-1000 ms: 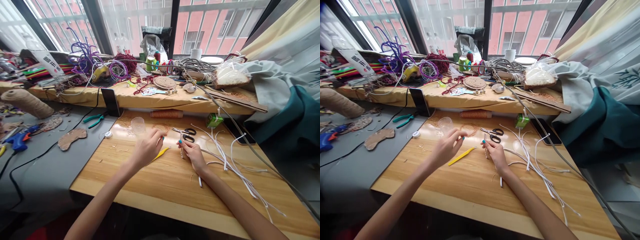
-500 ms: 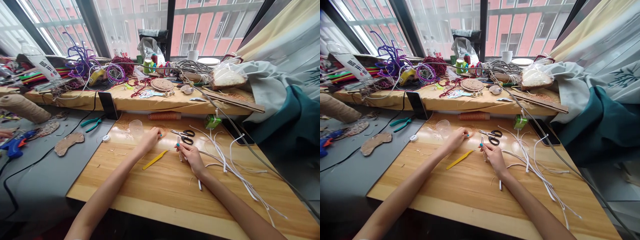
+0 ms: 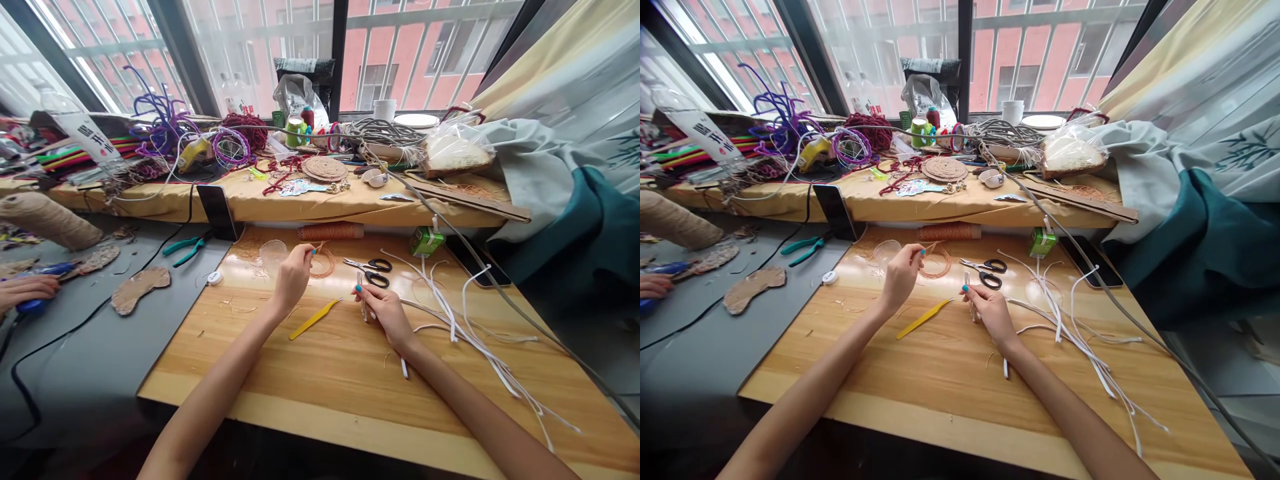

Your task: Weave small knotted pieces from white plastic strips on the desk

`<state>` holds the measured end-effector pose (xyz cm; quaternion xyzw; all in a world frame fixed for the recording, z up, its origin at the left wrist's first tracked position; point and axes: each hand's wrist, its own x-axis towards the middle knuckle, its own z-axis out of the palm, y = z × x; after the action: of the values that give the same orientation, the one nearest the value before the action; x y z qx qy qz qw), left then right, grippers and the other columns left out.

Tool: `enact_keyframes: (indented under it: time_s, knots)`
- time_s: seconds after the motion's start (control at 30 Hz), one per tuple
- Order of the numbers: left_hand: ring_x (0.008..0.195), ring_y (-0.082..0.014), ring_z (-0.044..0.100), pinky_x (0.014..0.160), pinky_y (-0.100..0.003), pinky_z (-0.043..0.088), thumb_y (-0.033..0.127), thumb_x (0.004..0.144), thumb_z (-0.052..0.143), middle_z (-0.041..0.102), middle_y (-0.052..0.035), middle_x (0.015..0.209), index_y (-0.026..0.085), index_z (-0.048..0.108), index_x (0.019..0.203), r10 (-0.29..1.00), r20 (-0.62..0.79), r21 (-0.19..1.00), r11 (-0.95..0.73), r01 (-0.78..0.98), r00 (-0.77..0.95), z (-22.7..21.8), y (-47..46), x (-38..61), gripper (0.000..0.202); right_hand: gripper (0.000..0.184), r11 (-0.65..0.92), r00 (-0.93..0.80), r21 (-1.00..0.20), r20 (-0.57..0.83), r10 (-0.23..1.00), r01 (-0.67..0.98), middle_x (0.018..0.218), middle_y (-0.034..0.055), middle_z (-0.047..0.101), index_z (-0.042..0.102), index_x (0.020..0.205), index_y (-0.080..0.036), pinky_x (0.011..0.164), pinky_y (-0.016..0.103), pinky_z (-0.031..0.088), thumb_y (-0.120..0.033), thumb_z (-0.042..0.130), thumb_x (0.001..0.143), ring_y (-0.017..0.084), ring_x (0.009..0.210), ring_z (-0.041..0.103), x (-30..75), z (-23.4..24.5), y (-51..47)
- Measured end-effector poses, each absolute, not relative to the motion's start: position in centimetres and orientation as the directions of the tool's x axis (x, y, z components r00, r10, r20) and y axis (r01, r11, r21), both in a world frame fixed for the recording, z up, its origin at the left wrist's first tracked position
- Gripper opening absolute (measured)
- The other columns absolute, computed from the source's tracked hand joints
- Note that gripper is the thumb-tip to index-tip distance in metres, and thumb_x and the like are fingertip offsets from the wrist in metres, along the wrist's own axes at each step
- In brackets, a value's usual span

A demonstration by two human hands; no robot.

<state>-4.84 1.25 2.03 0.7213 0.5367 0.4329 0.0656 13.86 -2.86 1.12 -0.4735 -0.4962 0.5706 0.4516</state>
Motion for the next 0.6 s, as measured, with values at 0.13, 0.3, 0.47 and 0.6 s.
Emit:
enact_keyframes:
  time_s: [0.13, 0.3, 0.47, 0.6]
  knots:
    - [0.083, -0.0119, 0.052, 0.075, -0.024, 0.041, 0.020, 0.084, 0.033, 0.055, -0.0065, 0.088, 0.014, 0.047, 0.092, 0.762, 0.647, 0.556, -0.501, 0.663, 0.033, 2.6, 1.1, -4.7, 0.017, 0.029, -0.075, -0.155, -0.997, -0.072, 0.985, -0.013, 0.041, -0.0059, 0.038, 0.057, 0.070, -0.014, 0.036, 0.020, 0.024, -0.043, 0.055, 0.069, 0.005, 0.036, 0.030, 13.9, 1.1, -2.9]
    - [0.094, -0.0126, 0.049, 0.082, -0.027, 0.040, 0.017, 0.083, 0.036, 0.053, -0.0079, 0.099, 0.016, 0.047, 0.088, 0.709, 0.676, 0.472, -0.626, 0.621, 0.200, 3.4, 1.2, -4.7, 0.013, 0.030, -0.090, -0.149, -0.996, -0.088, 0.985, -0.010, 0.042, -0.0062, 0.038, 0.057, 0.068, -0.013, 0.034, 0.019, 0.025, -0.043, 0.055, 0.068, 0.004, 0.035, 0.029, 13.9, 1.0, -2.9]
    - [0.100, -0.0142, 0.046, 0.085, -0.030, 0.039, 0.016, 0.082, 0.037, 0.049, -0.0083, 0.108, 0.016, 0.048, 0.086, 0.687, 0.711, 0.456, -0.613, 0.645, 0.150, 4.1, 1.1, -4.6, 0.012, 0.030, -0.076, -0.153, -0.997, -0.077, 0.985, 0.013, 0.053, -0.0024, 0.046, 0.059, 0.070, -0.013, 0.035, 0.018, 0.023, -0.042, 0.056, 0.068, 0.003, 0.038, 0.031, 14.0, 0.8, -2.9]
    - [0.089, -0.0142, 0.049, 0.079, -0.030, 0.040, 0.017, 0.080, 0.042, 0.053, -0.0058, 0.094, 0.017, 0.051, 0.083, 0.617, 0.783, 0.395, -0.586, 0.707, 0.075, 5.3, 1.5, -4.8, 0.009, 0.031, -0.074, -0.147, -0.997, -0.077, 0.986, 0.029, 0.052, -0.0027, 0.045, 0.059, 0.070, -0.013, 0.036, 0.019, 0.021, -0.044, 0.055, 0.067, 0.004, 0.038, 0.030, 14.0, 0.9, -2.9]
